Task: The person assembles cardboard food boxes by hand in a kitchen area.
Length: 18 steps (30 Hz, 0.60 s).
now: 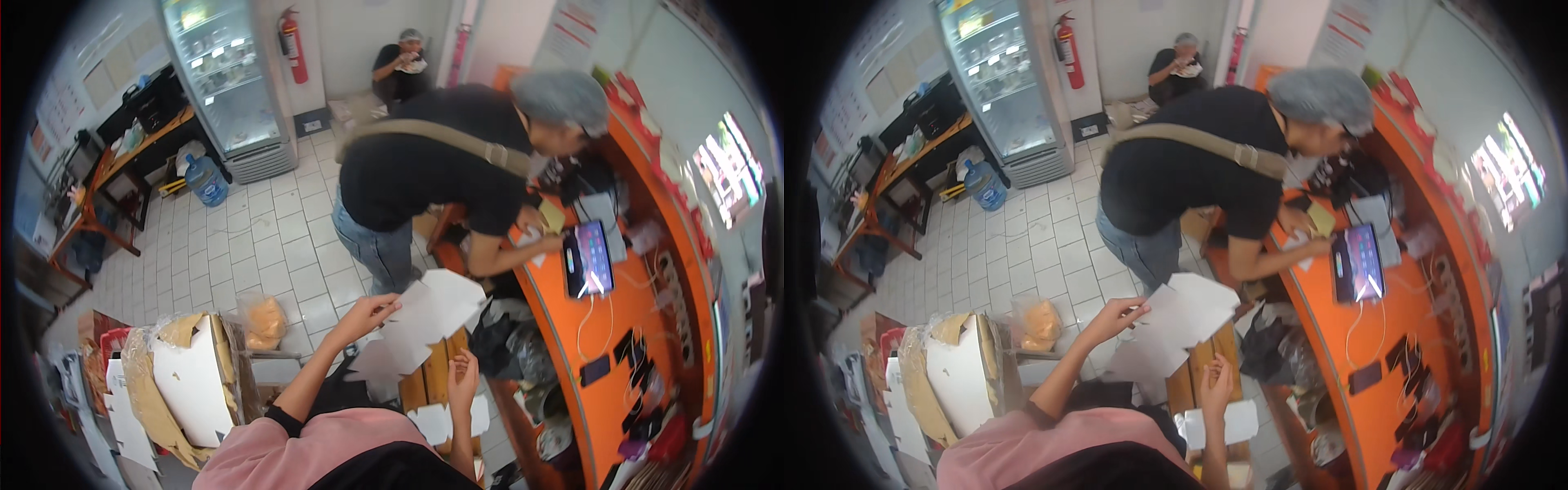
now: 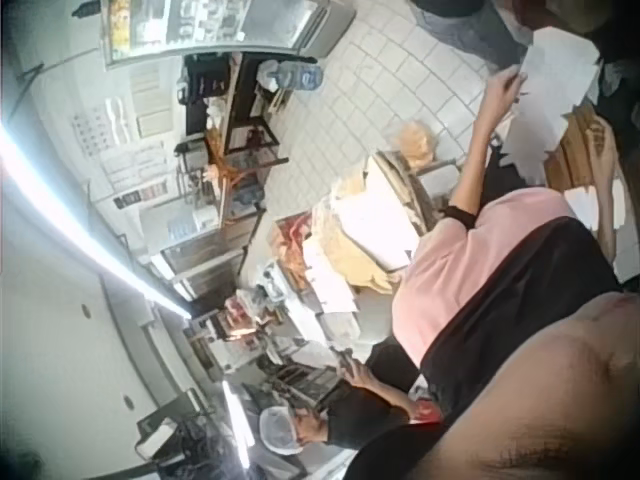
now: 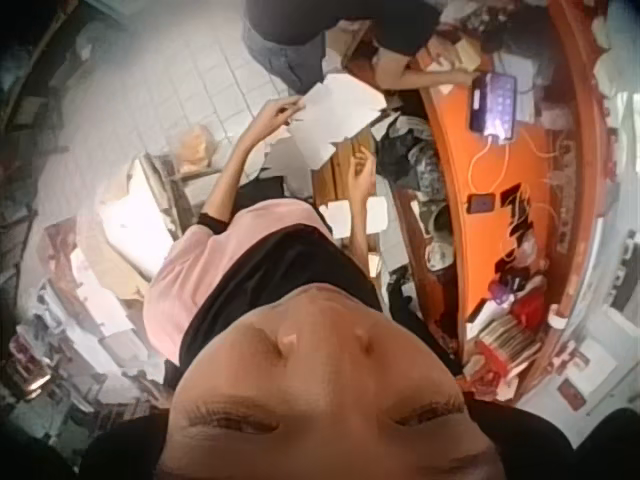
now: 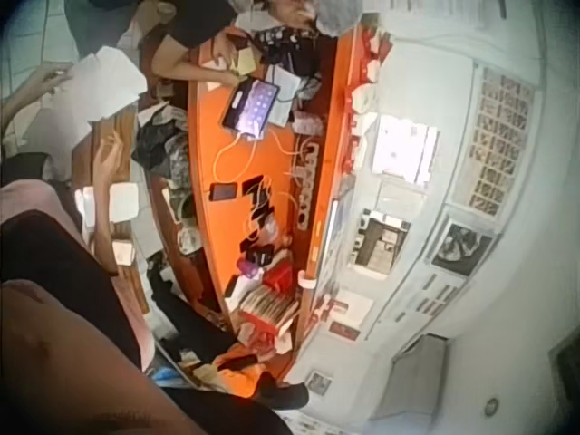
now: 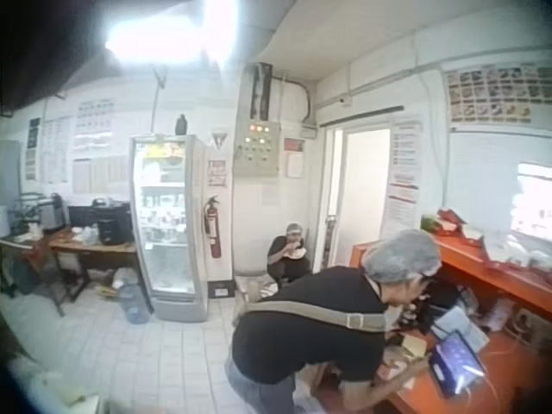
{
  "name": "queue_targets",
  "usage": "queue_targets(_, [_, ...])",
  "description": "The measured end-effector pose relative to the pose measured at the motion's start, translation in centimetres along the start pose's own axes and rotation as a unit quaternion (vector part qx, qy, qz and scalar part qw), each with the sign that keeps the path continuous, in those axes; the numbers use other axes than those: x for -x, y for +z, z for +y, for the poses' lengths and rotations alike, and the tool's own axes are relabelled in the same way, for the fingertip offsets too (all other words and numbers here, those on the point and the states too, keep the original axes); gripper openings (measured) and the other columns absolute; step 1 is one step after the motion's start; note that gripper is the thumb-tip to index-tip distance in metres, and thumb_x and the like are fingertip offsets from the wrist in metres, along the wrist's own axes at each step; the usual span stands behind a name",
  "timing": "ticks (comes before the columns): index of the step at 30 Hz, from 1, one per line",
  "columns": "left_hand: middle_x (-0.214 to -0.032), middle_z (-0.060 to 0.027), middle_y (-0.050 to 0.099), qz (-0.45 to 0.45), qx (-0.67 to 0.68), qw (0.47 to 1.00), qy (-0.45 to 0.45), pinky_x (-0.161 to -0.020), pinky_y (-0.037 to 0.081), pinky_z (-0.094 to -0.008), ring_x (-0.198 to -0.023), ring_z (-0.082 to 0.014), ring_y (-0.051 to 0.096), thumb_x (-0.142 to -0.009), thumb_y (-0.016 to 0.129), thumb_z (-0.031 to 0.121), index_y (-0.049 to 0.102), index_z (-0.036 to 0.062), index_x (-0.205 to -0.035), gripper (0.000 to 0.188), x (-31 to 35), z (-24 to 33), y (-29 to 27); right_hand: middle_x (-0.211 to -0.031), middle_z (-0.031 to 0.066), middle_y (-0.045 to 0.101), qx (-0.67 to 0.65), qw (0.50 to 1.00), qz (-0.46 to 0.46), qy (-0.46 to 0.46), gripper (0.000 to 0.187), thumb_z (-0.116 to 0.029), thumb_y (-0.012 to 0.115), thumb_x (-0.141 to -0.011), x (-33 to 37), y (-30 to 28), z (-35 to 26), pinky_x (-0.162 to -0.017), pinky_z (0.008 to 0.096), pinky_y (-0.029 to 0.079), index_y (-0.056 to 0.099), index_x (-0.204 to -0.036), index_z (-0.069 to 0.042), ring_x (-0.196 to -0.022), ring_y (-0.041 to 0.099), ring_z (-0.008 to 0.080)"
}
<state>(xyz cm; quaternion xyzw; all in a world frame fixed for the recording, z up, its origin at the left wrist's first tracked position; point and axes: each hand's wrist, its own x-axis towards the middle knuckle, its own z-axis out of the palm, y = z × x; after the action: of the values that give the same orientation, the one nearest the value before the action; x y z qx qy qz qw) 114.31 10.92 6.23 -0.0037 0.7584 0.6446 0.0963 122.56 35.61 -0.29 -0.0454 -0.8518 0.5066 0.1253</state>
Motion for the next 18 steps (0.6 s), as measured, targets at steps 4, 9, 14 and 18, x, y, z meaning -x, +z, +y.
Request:
queue_targets(4, [-0.073, -0.0168, 0.058, -0.046, -0.109, 0.99, 0.08, -0.057, 0.043, -0.0298, -0.057, -0.0195, 0.051, -0.088, 0.051, 0.023, 0.057, 0.0037, -0.107, 0.028, -1.1, 5.3, -6.7, -0.076, 0.0099, 0.058, -0.02, 0.993, -0.045, -0.108, 0.006, 0.0, 0.059, -0.079, -4.4, 5.0, -10.5, -0.06, 0.0262, 0.045, 0.056, -0.083, 0.001, -0.067, 0.056, 0.0158])
queue_targets(9, [-0.081, -0.016, 0.06, -0.011, -0.098, 0.988, 0.123, -0.061, 0.045, -0.0289, -0.061, -0.021, 0.052, -0.087, 0.053, 0.022, 0.058, 0.0037, -0.106, 0.027, -2.2, 7.4, -13.6, -0.078, 0.0113, 0.057, -0.088, 0.94, -0.185, -0.272, 0.014, 0.003, 0.063, -0.073, -8.0, 13.4, -18.1, -0.061, 0.0276, 0.046, 0.056, -0.085, 0.001, -0.067, 0.057, 0.0217])
queue_targets(14, [-0.076, -0.0058, 0.057, 0.044, -0.011, 0.992, 0.118, -0.063, 0.046, -0.0267, -0.07, -0.013, 0.053, -0.087, 0.054, 0.018, 0.06, -0.0008, -0.096, 0.021, -0.2, 7.0, -19.9, -0.088, 0.0124, 0.056, -0.131, 0.901, -0.24, -0.337, 0.023, 0.002, 0.065, -0.07, -9.6, 20.5, -21.9, -0.068, 0.0312, 0.047, 0.057, -0.092, -0.002, -0.076, 0.057, 0.0246])
queue_targets(18, [-0.076, -0.0012, 0.054, 0.206, 0.086, 0.97, 0.095, -0.062, 0.045, -0.0251, -0.073, -0.0085, 0.05, -0.087, 0.055, 0.016, 0.059, -0.0038, -0.091, 0.021, -0.6, 5.3, -23.3, -0.091, 0.0111, 0.054, -0.179, 0.849, -0.29, -0.403, 0.03, -0.002, 0.069, -0.068, -11.8, 24.7, -25.1, -0.072, 0.0326, 0.046, 0.059, -0.097, -0.004, -0.083, 0.055, 0.0267])
